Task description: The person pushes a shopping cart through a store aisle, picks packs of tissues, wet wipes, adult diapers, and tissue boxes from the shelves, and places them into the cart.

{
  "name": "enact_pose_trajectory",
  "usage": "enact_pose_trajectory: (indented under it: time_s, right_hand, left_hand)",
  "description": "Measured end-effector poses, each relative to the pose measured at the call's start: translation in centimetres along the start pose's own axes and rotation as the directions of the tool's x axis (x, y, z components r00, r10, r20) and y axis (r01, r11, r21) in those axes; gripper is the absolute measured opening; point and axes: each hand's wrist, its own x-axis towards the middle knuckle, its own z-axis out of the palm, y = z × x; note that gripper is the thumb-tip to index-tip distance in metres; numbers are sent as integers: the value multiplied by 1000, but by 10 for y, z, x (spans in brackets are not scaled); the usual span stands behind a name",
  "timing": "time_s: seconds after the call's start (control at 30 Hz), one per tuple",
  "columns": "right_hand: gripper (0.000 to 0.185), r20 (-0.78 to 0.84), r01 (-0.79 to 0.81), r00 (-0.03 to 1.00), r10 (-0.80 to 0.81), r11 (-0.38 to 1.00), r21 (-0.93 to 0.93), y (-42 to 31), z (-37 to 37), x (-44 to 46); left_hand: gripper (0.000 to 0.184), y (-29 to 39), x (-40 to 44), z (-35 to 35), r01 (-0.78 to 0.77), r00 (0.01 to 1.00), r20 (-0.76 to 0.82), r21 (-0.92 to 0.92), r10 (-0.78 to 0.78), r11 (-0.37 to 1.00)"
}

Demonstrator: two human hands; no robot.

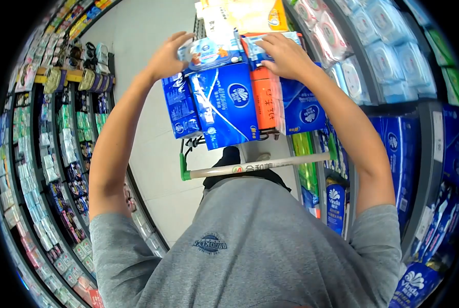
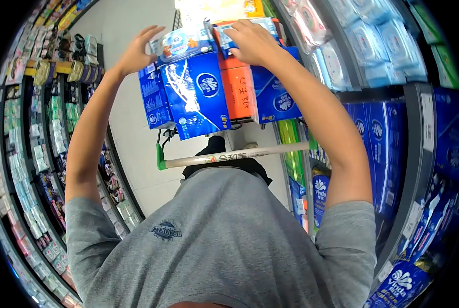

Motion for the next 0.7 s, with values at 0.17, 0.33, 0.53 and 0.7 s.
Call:
enact_pose_trajectory:
  time_s: [0.17,0.33,0.53,0.7]
  right_hand:
    - [41,-93,-14,996,13,1000,-5,6,-38,-83]
    - [37,-238,-69,969,66,998,-3,6,-85,-159]
    - [27,-487,-268,849,204,961,-65,-33,-190,-262]
    - [23,-663,-471,724,191,839,-272,-86,-291,-341]
  left_hand:
    - [55,79,46,-3,-133,987,-73,107,141,985]
    - [35,190,97,41,-404,914,67,76,400,911]
    - [30,369,105,90,-779,627,-133,-82,768,622]
    - [28,499,82,81,-953,294,-519,-92,802,289]
